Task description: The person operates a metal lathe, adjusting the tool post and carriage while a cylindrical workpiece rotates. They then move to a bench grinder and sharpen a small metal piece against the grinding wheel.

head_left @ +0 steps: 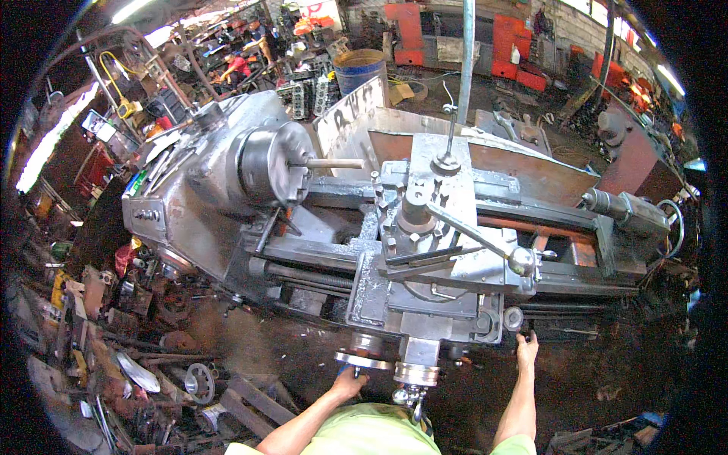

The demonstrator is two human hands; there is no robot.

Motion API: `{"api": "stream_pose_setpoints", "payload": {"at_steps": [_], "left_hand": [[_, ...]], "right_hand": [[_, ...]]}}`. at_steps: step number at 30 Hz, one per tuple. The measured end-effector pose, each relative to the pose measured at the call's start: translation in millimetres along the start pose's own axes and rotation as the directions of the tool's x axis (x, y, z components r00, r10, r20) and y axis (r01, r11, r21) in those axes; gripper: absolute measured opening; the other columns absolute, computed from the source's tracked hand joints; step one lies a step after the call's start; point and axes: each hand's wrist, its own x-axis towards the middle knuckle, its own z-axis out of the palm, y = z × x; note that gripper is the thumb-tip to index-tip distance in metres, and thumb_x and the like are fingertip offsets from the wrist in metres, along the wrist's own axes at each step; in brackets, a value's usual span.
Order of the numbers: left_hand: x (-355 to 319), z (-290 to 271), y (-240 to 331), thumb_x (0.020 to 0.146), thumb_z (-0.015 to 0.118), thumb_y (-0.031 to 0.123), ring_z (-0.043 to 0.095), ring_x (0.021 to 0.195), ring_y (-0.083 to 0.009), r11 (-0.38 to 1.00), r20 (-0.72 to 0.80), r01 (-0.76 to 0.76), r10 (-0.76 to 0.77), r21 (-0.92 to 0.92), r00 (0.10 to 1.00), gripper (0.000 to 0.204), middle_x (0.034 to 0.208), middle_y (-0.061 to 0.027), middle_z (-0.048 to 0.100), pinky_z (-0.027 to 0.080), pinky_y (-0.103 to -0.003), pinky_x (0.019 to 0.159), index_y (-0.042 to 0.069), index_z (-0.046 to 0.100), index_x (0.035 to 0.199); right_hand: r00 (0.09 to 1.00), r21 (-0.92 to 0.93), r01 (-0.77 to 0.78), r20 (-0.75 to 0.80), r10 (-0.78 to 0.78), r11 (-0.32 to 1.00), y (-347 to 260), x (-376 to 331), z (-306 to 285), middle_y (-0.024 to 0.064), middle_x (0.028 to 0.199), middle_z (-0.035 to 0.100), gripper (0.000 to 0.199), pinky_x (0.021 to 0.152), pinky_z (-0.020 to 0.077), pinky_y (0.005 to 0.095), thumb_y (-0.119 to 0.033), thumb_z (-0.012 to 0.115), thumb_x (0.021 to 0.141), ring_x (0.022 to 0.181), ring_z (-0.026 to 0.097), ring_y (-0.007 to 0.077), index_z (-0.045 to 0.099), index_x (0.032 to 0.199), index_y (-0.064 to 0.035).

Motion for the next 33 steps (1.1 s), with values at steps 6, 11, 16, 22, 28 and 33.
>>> {"api": "stream_pose_setpoints", "payload": {"at_steps": [6,11,16,22,28,33], "left_hand": [[4.3,12.2,9.3,0.085,0.065,0.035,0.067,0.093,-0.0382,0.983,-0.168,0.154,-0.136,0.101,0.976,0.041,0.096,-0.0248,0.068,0.051,-0.043,0.081,-0.004,0.065,0.1],[8.1,12.2,9.2,0.087,0.062,0.034,0.067,0.057,-0.0251,0.989,-0.138,0.102,-0.088,0.102,0.987,0.049,0.073,-0.0167,0.068,0.055,-0.039,0.058,-0.009,0.054,0.109],[15.9,10.7,9.8,0.089,0.055,0.049,0.065,0.084,-0.0411,0.971,0.045,0.149,-0.16,0.185,0.986,0.059,0.084,-0.0233,0.07,0.049,-0.048,0.081,-0.007,0.064,0.106],[11.2,-37.5,16.3,0.086,0.069,0.04,0.061,0.075,-0.0127,0.967,0.443,0.113,-0.001,-0.227,0.896,0.038,0.086,-0.0038,0.068,0.049,-0.03,0.062,0.007,0.068,0.104],[42.2,-158.1,-97.2,0.08,0.068,0.048,0.067,0.095,-0.0309,0.915,0.119,-0.109,0.068,0.388,0.991,0.051,0.111,-0.0109,0.07,0.052,-0.039,0.087,0.01,0.069,0.114],[71.5,-334.4,-176.3,0.086,0.055,0.031,0.06,0.107,-0.0427,0.944,-0.659,0.331,-0.26,-0.018,0.706,0.044,0.115,-0.0278,0.062,0.047,-0.047,0.092,-0.003,0.062,0.112]], "right_hand": [[0.987,-0.055,-0.147,0.05,0.15,0.988,41.9,-73.2,-7.4,0.0115,0.099,0.065,0.043,0.07,0.0483,0.0336,-0.011,0.066,0.081,0.081,0.059,0.0195,0.055,0.119,0.0053],[0.946,-0.254,-0.247,0.145,0.289,0.935,78.3,-164.6,13.1,0.0112,0.09,0.066,0.029,0.068,0.0496,0.0307,-0.008,0.065,0.081,0.08,0.061,0.018,0.064,0.105,0.007],[0.907,-0.264,-0.166,0.336,0.252,0.95,79.9,-225.4,25.6,0.0059,0.084,0.068,0.025,0.065,0.0472,0.0287,-0.008,0.065,0.084,0.07,0.059,0.0156,0.067,0.104,0.0056],[0.993,-0.325,0.045,0.119,-0.007,0.945,74.9,-228.7,22.4,0.0057,0.076,0.064,0.029,0.067,0.0466,0.0304,-0.011,0.067,0.081,0.072,0.058,0.0159,0.068,0.103,0.0081],[0.804,-0.523,0.529,0.056,-0.592,0.669,-77.9,-146.0,-31.3,0.0117,0.085,0.066,0.037,0.066,0.0495,0.0371,-0.032,0.055,0.093,0.07,0.059,0.0239,0.066,0.099,0.0023],[0.493,-0.519,0.718,-0.091,-0.866,0.463,-289.0,-144.3,-20.0,0.0152,0.116,0.063,0.042,0.088,0.0491,0.0355,-0.032,0.046,0.101,0.102,0.061,0.024,0.059,0.125,-0.0004]]}}
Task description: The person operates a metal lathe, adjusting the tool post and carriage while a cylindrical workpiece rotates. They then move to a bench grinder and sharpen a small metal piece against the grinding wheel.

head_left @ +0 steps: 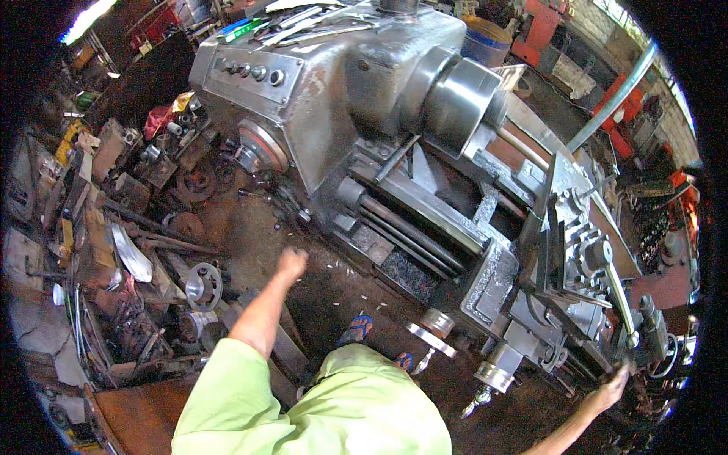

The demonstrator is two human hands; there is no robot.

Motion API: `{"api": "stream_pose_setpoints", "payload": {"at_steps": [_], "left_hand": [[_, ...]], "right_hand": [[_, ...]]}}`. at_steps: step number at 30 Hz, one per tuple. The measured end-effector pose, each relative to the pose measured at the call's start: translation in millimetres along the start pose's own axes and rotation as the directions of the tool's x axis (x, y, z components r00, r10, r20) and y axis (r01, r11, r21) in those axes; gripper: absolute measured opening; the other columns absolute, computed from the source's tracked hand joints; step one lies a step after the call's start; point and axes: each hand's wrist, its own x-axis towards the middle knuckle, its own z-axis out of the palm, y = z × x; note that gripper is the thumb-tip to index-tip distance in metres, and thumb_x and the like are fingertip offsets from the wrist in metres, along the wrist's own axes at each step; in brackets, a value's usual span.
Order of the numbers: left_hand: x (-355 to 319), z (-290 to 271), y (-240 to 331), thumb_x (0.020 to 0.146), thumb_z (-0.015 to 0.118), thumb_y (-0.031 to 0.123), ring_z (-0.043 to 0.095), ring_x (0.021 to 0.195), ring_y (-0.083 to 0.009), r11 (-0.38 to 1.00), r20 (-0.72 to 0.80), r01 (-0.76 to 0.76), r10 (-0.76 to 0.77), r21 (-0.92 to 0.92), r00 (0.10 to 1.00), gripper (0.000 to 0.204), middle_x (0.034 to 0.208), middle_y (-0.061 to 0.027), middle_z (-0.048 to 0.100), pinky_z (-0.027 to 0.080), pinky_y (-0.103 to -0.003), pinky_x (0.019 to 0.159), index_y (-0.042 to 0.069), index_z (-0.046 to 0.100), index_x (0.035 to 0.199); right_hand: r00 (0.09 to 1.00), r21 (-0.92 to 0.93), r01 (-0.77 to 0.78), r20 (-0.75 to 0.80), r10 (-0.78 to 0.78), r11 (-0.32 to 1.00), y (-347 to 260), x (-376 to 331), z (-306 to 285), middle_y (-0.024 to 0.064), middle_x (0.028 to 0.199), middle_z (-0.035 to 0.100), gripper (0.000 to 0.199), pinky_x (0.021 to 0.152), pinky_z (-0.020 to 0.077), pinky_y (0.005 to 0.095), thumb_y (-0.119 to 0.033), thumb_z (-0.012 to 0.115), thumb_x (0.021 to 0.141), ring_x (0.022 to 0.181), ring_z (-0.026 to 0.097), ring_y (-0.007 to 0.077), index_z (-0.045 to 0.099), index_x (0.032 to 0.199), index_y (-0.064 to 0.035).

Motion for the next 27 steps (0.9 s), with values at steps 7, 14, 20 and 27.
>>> {"api": "stream_pose_setpoints", "payload": {"at_steps": [7,14,20,27], "left_hand": [[119.8,-124.4,54.5,0.087,0.056,0.036,0.058,0.111,-0.042,0.995,-0.164,-0.094,0.097,0.024,0.982,0.052,0.112,-0.0305,0.062,0.046,-0.048,0.096,-0.006,0.058,0.117],[122.1,-124.7,61.6,0.082,0.062,0.032,0.062,0.106,-0.0416,0.994,-0.325,-0.076,0.046,-0.08,0.945,0.04,0.111,-0.0264,0.064,0.05,-0.047,0.091,0.003,0.065,0.109],[97.4,-118.5,68.9,0.088,0.059,0.039,0.065,0.093,-0.0428,0.932,-0.226,-0.255,0.315,0.26,0.922,0.046,0.098,-0.0241,0.066,0.052,-0.053,0.079,0.007,0.053,0.119],[138.3,-149.5,32.1,0.085,0.065,0.029,0.062,0.095,-0.0432,0.975,-0.527,-0.2,0.221,0.098,0.821,0.033,0.097,-0.0272,0.063,0.049,-0.052,0.08,-0.002,0.064,0.097]], "right_hand": [[0.914,-0.334,0.059,0.397,0.083,0.941,-162.0,87.6,38.3,0.0211,0.101,0.068,0.055,0.086,0.0466,0.0398,-0.047,0.047,0.098,0.09,0.063,0.0328,0.067,0.109,0.0033],[0.927,-0.439,0.07,0.36,0.104,0.896,-172.7,82.4,39.0,0.0247,0.088,0.067,0.062,0.075,0.0453,0.0432,-0.059,0.046,0.094,0.077,0.06,0.0381,0.071,0.104,-0.0021],[0.93,-0.499,0.016,0.327,0.17,0.866,-166.8,83.0,44.3,0.024,0.092,0.068,0.062,0.079,0.0462,0.0427,-0.058,0.046,0.095,0.087,0.064,0.0382,0.07,0.108,-0.0037],[0.92,-0.516,-0.024,0.323,0.22,0.856,-164.5,85.6,42.1,0.0248,0.094,0.067,0.065,0.081,0.0457,0.0436,-0.059,0.045,0.095,0.089,0.063,0.039,0.07,0.107,0.0003]]}}
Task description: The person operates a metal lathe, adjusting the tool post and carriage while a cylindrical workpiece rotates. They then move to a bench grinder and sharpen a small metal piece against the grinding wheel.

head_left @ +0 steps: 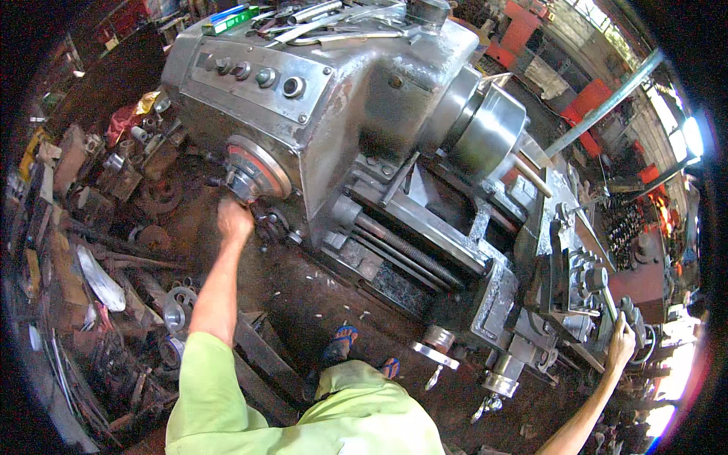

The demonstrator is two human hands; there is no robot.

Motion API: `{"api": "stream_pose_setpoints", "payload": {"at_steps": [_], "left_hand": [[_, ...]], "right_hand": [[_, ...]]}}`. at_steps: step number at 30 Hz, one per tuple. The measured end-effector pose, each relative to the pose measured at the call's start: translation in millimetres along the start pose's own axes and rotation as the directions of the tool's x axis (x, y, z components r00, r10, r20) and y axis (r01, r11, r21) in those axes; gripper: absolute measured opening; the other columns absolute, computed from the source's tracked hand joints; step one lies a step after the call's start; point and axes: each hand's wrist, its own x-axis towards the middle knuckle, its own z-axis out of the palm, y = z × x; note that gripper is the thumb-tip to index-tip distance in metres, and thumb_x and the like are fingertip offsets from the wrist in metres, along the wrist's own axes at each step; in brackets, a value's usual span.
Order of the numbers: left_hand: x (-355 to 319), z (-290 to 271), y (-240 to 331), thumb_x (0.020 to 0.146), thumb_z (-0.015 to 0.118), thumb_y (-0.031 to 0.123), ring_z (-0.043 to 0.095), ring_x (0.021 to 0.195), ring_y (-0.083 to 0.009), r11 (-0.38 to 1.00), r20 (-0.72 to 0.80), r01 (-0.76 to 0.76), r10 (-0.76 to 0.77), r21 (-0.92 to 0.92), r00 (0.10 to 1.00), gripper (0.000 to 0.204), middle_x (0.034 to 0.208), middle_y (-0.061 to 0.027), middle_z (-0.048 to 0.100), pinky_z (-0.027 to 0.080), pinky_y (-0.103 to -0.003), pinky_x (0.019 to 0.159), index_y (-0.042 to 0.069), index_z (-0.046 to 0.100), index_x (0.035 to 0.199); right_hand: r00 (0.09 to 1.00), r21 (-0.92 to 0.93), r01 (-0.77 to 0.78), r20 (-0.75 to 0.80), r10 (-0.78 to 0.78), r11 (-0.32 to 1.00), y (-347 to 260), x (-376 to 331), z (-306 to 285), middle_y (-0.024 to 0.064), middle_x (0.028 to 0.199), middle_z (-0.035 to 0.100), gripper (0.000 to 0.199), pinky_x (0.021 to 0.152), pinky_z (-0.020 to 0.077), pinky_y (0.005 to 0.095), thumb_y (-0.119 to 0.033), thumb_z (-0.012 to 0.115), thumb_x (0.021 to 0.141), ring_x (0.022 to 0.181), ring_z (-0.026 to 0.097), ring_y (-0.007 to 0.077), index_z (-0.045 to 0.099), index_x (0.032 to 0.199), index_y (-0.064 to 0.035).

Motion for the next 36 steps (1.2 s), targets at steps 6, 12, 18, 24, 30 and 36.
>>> {"api": "stream_pose_setpoints", "payload": {"at_steps": [6,12,18,24,30,36], "left_hand": [[77.4,50.2,-55.1,0.073,0.077,0.025,0.067,0.098,-0.0343,0.925,0.118,-0.125,0.178,-0.359,0.977,0.038,0.097,-0.0161,0.07,0.055,-0.043,0.082,0.007,0.068,0.106],[29.8,42.9,-29.7,0.088,0.061,0.031,0.064,0.095,-0.0412,0.995,0.139,-0.071,0.06,0.073,0.988,0.032,0.103,-0.0226,0.066,0.053,-0.047,0.08,0.003,0.068,0.101],[-28.3,9.9,-5.4,0.089,0.058,0.023,0.062,0.093,-0.045,0.995,0.021,-0.08,0.081,-0.052,0.996,0.042,0.097,-0.0266,0.065,0.051,-0.049,0.081,-0.002,0.052,0.122],[-116.1,56.8,37.6,0.083,0.064,0.027,0.052,0.117,-0.0388,0.955,0.364,-0.276,0.219,0.11,0.905,0.054,0.124,-0.0234,0.056,0.044,-0.047,0.1,-0.004,0.052,0.125],[-111.0,101.9,61.0,0.076,0.076,0.036,0.061,0.106,-0.0315,0.969,0.445,-0.04,-0.075,0.244,0.893,0.07,0.116,-0.0185,0.059,0.052,-0.043,0.087,0.0,0.046,0.129],[-90.9,108.6,46.1,0.074,0.076,0.036,0.065,0.101,-0.0338,0.984,0.506,-0.034,-0.059,0.173,0.86,0.057,0.108,-0.0184,0.065,0.052,-0.044,0.087,0.0,0.06,0.114]], "right_hand": [[1.0,-0.042,-0.015,0.027,0.016,0.999,1.1,0.4,-1.4,0.0226,0.098,0.068,0.061,0.081,0.0463,0.0412,-0.057,0.045,0.095,0.089,0.064,0.036,0.068,0.113,-0.0029],[0.998,0.005,0.035,-0.044,-0.034,0.999,1.1,-2.6,3.4,0.0179,0.103,0.069,0.058,0.082,0.0466,0.0396,-0.056,0.045,0.096,0.092,0.065,0.0327,0.068,0.115,-0.0057],[0.998,0.018,0.03,-0.061,-0.028,0.999,5.6,-3.9,5.2,0.0188,0.102,0.069,0.059,0.081,0.0465,0.0402,-0.056,0.046,0.096,0.09,0.064,0.0333,0.068,0.114,-0.0047],[0.993,0.091,0.082,-0.092,-0.074,0.992,7.2,-4.4,8.0,0.0172,0.096,0.07,0.059,0.079,0.0468,0.0386,-0.055,0.047,0.096,0.087,0.065,0.0315,0.068,0.112,-0.0028],[0.998,0.036,0.038,-0.054,-0.036,0.999,7.0,-2.8,7.6,0.0198,0.088,0.066,0.06,0.075,0.0452,0.0391,-0.054,0.046,0.097,0.079,0.06,0.0325,0.067,0.105,0.0014],[0.99,0.09,0.085,-0.119,-0.074,0.992,17.9,0.8,15.2,0.0082,0.066,0.053,0.057,0.063,0.0383,0.0348,-0.05,0.047,0.098,0.063,0.043,0.0171,0.067,0.104,0.0032]]}}
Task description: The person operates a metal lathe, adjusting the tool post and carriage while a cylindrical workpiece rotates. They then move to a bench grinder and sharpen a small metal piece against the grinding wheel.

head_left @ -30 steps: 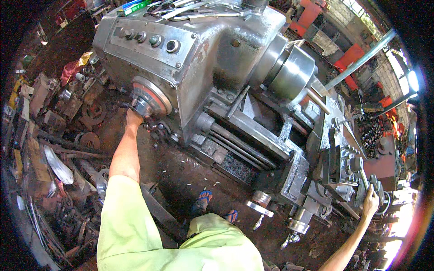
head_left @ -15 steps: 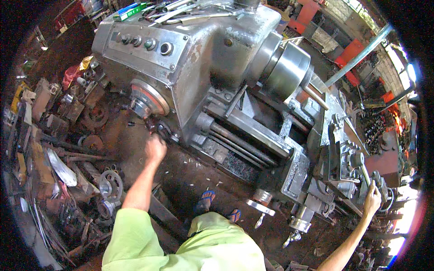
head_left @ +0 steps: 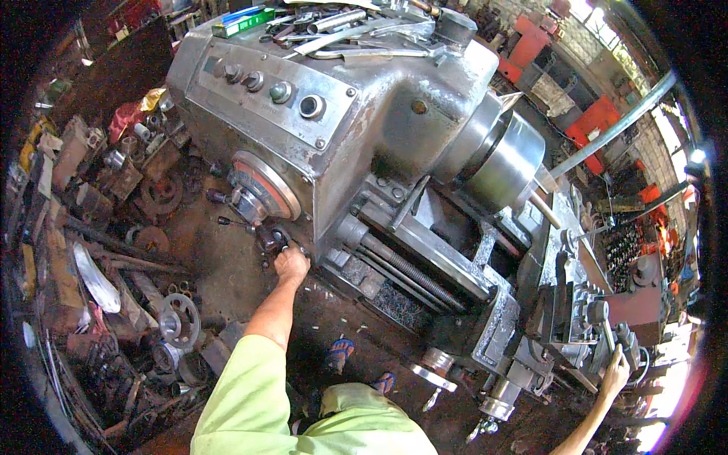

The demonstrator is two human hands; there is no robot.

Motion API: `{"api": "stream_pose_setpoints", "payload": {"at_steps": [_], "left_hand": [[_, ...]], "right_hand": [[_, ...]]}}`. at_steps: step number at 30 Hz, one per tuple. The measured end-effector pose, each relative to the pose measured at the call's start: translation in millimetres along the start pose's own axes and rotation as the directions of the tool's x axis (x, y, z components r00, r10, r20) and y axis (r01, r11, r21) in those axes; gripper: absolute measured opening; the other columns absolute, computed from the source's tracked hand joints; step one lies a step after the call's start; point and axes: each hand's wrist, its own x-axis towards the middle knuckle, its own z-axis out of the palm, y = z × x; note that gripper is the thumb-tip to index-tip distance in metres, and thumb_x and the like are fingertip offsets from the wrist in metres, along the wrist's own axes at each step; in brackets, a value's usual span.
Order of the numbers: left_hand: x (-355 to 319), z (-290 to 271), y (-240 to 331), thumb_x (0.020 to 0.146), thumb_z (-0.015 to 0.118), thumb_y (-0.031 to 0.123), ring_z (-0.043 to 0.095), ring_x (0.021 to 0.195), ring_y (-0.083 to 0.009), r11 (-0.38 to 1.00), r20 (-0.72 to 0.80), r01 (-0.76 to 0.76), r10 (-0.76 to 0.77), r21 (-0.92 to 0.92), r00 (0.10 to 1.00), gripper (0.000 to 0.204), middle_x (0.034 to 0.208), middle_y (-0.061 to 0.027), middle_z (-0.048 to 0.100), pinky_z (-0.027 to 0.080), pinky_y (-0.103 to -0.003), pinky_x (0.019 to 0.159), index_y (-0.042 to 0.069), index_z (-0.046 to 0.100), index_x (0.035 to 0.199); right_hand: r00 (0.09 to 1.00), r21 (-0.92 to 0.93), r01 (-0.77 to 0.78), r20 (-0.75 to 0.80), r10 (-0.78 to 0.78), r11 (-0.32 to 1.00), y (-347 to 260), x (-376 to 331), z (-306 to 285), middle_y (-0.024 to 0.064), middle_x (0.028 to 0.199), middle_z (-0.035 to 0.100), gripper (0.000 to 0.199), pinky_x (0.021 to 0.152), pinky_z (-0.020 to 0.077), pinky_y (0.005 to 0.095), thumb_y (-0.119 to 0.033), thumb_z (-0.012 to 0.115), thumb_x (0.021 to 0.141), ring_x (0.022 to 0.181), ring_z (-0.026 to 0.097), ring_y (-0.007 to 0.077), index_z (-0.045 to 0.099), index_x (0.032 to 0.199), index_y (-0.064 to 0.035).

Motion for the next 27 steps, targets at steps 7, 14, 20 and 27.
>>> {"api": "stream_pose_setpoints", "payload": {"at_steps": [7,14,20,27], "left_hand": [[39.8,1.0,-29.8,0.063,0.078,0.033,0.068,0.076,-0.0263,0.926,0.355,0.035,0.109,-0.377,0.929,0.044,0.085,-0.0154,0.07,0.052,-0.038,0.071,-0.003,0.069,0.087],[20.4,-30.3,-64.3,0.077,0.072,0.026,0.062,0.057,-0.0197,0.71,0.463,0.221,0.165,-0.668,0.871,0.028,0.074,-0.0085,0.068,0.051,-0.037,0.058,0.002,0.068,0.091],[60.0,-185.1,-121.1,0.09,0.058,0.031,0.053,0.077,-0.0132,0.219,-0.377,-0.333,-0.204,-0.917,0.904,0.032,0.093,-0.0024,0.062,0.042,-0.031,0.065,0.006,0.064,0.109],[67.7,-137.3,-98.6,0.091,0.055,0.018,0.059,0.088,-0.0192,0.1,-0.145,-0.118,-0.338,-0.988,0.93,0.031,0.106,-0.007,0.063,0.048,-0.038,0.077,0.0,0.061,0.116]], "right_hand": [[0.996,-0.032,-0.056,0.07,0.058,0.998,-2.6,0.4,-3.1,0.0117,0.076,0.063,0.056,0.068,0.0426,0.0352,-0.051,0.048,0.098,0.069,0.052,0.0202,0.067,0.106,0.0017],[0.997,0.04,-0.046,0.059,0.044,0.998,-17.2,-5.7,-8.0,0.0121,0.073,0.061,0.056,0.066,0.0413,0.0364,-0.05,0.05,0.097,0.067,0.05,0.0197,0.067,0.101,0.0032],[0.998,-0.021,-0.067,-0.012,0.067,0.998,-18.6,-3.1,-5.6,0.016,0.089,0.069,0.055,0.077,0.0462,0.0368,-0.05,0.049,0.097,0.079,0.061,0.0274,0.069,0.106,0.0],[0.996,-0.203,-0.062,0.045,0.073,0.977,-23.6,0.2,-9.2,0.0213,0.092,0.068,0.06,0.079,0.0479,0.0435,-0.056,0.042,0.096,0.088,0.063,0.0403,0.07,0.106,-0.0044]]}}
